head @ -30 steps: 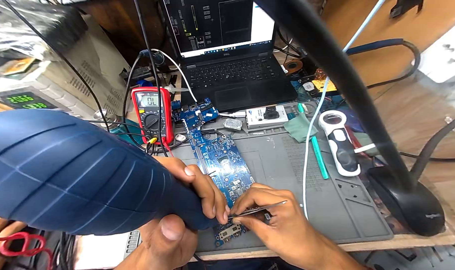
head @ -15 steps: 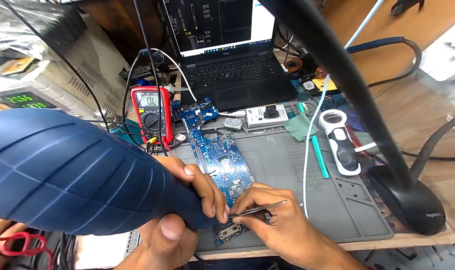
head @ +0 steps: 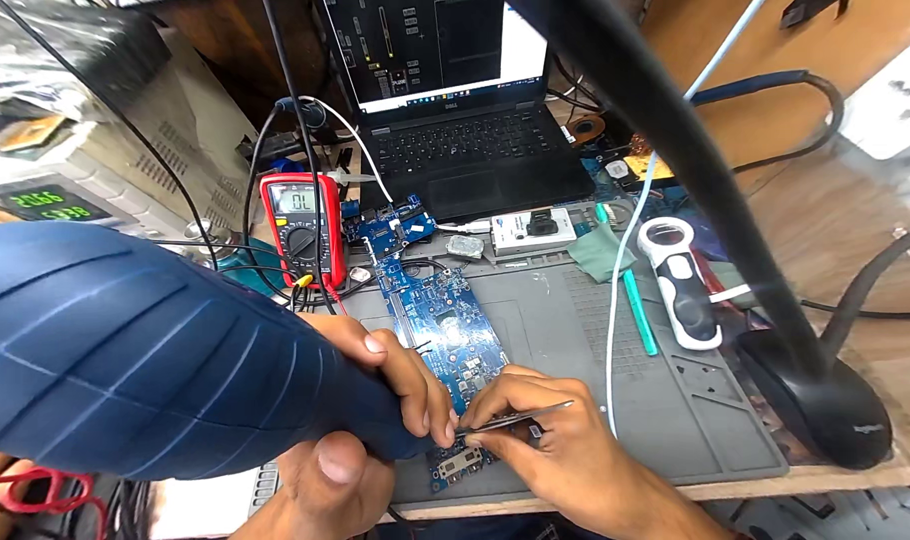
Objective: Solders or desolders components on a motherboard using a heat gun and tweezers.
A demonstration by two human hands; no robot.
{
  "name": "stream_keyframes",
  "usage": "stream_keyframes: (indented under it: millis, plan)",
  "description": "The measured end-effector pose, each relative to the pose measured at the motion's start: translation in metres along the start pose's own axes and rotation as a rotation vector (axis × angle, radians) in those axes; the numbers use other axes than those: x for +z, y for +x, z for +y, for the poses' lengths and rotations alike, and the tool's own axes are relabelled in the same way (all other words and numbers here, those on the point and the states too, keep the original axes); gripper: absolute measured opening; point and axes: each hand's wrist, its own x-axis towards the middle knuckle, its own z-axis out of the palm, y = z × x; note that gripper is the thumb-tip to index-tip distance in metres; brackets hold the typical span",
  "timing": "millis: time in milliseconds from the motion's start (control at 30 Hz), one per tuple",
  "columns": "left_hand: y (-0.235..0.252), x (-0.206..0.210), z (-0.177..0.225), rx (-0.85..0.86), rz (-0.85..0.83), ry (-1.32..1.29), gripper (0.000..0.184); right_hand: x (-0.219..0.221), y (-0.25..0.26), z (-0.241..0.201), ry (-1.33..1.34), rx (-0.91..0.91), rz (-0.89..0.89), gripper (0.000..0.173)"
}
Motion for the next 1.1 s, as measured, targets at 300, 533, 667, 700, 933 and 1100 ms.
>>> stream_keyframes:
  millis: [300, 533, 667, 700, 933, 1100]
  plan:
    - [-0.0005, -0.0002, -0.0006, -0.001, 0.003, -0.012, 0.038, -0.0001, 0.0001, -0.0002, 0.002, 0.001, -0.002, 0.006]
    - [-0.0006, -0.0005, -0.0009, -0.001, 0.003, -0.005, 0.039, 0.0002, -0.0002, -0.0003, -0.014, 0.009, 0.006, 0.006]
    - [-0.0007, -0.0002, -0.001, 0.004, 0.002, -0.005, 0.038, 0.0, 0.0, -0.0004, -0.015, 0.011, 0.001, 0.007]
    - [-0.0009, 0.0, -0.0011, 0.003, 0.005, -0.01, 0.038, 0.0001, -0.0001, -0.0004, -0.014, 0.011, 0.001, 0.006]
    - [-0.0001, 0.0004, -0.0005, 0.011, 0.002, -0.001, 0.038, 0.0002, 0.0002, -0.0002, -0.013, 0.008, 0.003, 0.007]
    - [-0.0002, -0.0003, 0.0, 0.01, 0.0, -0.01, 0.037, 0.0003, 0.0006, -0.0005, -0.006, 0.01, 0.005, 0.006]
